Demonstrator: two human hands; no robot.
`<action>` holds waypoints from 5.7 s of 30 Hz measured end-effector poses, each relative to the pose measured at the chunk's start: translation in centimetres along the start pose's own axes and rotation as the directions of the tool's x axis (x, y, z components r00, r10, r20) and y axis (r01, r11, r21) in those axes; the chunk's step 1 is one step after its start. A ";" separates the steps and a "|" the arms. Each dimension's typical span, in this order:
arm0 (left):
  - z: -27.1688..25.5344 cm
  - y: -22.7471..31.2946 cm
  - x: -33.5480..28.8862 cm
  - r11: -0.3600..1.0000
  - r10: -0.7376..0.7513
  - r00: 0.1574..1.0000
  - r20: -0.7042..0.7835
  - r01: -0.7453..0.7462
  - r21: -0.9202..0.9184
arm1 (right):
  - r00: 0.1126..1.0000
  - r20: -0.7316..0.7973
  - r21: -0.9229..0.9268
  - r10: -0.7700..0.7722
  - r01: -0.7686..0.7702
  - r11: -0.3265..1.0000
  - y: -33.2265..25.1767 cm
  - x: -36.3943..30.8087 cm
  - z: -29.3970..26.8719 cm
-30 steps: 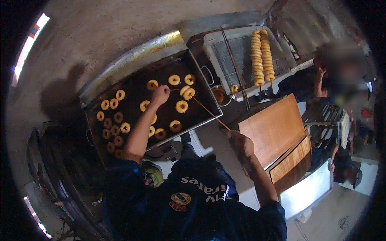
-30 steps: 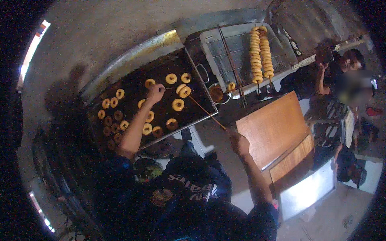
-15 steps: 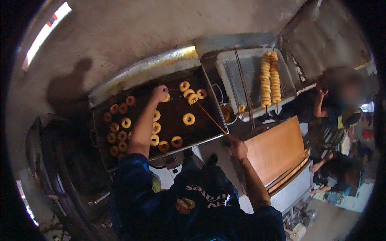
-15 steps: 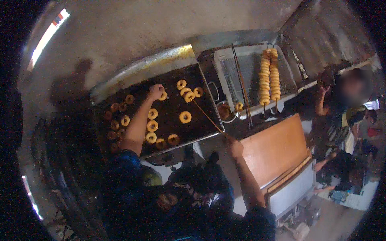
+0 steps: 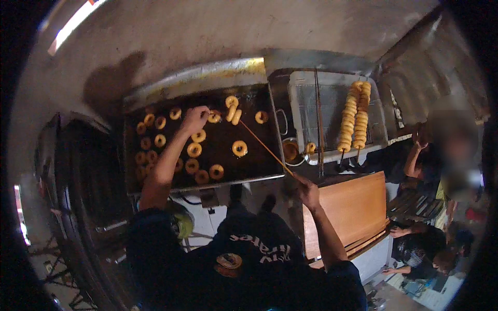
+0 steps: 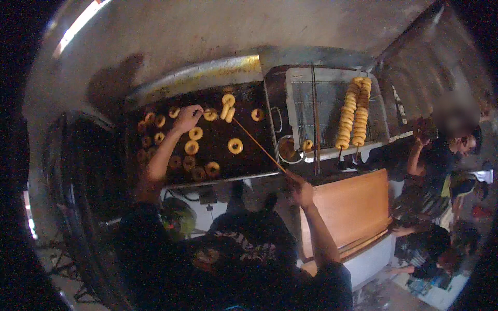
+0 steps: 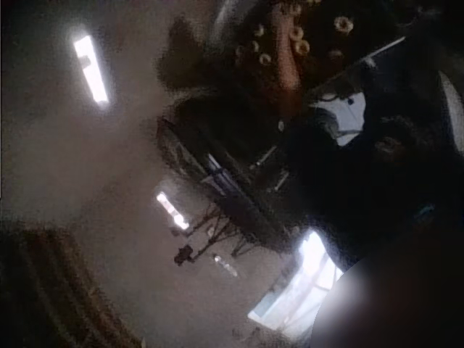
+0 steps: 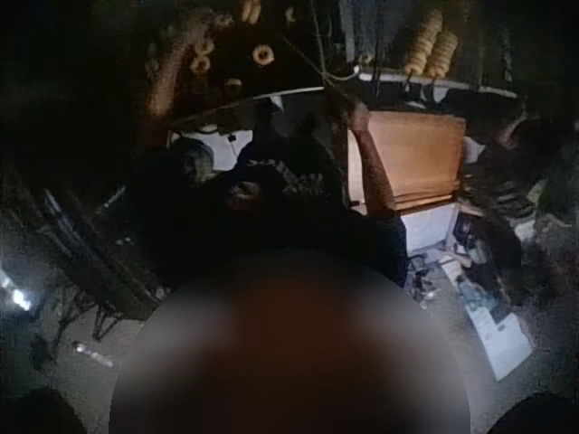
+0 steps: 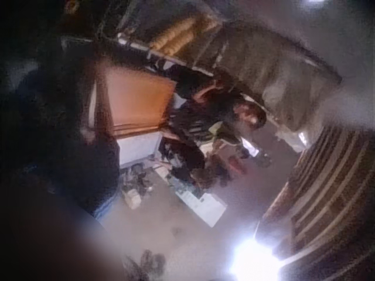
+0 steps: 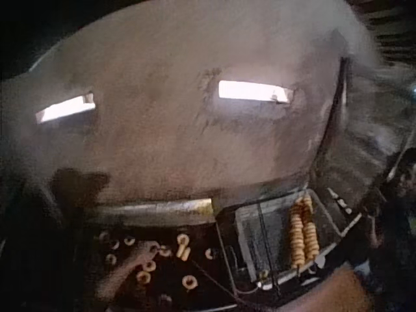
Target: The person arranges doughnuts on a tray, then uses a long metal skewer to thread them into a spiral shape. They transfer the skewered doughnuts to a cooling rack and continue loading raw doughnuts from a wooden board onto the tray.
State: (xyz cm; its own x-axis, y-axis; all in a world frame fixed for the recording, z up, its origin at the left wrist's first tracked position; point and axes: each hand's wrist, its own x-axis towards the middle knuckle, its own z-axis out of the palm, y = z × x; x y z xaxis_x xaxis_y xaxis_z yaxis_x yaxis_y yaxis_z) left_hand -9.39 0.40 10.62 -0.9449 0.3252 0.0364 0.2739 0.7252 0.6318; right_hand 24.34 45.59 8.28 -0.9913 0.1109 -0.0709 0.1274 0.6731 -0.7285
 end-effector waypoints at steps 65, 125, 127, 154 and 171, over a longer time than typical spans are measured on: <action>6.9 -7.4 -23.4 0.855 0.070 0.904 -0.421 0.163 0.492 | 0.875 0.469 -0.442 -0.124 0.354 0.825 3.3 6.3 -3.5; -3.2 -26.8 -29.1 0.712 -0.439 0.720 -0.537 0.644 0.281 | 0.763 0.563 -0.181 -0.317 0.489 0.853 -17.8 16.2 21.5; -3.4 -28.4 -27.9 0.706 -0.467 0.663 -0.585 0.678 0.205 | 0.766 0.544 -0.226 -0.343 0.528 0.819 -20.3 15.9 19.4; -9.9 -25.7 -35.3 0.712 -0.445 0.762 -0.470 0.619 0.330 | 0.622 0.604 -0.060 -0.498 0.659 0.750 -17.7 15.8 21.1; -13.8 -33.7 -38.3 0.572 -0.436 0.743 -0.507 0.664 0.481 | 0.654 0.568 0.020 -0.500 0.597 0.802 -20.6 14.3 28.4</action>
State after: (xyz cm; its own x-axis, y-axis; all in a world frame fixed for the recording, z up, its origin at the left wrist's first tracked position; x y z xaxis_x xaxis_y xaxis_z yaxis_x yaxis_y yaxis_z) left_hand 15.13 -44.88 -1.44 -0.9126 -0.3826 0.1442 -0.3849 0.9229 0.0128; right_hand 6.60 12.57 2.91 -0.7305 -0.6794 -0.0686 -0.4901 0.5917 -0.6401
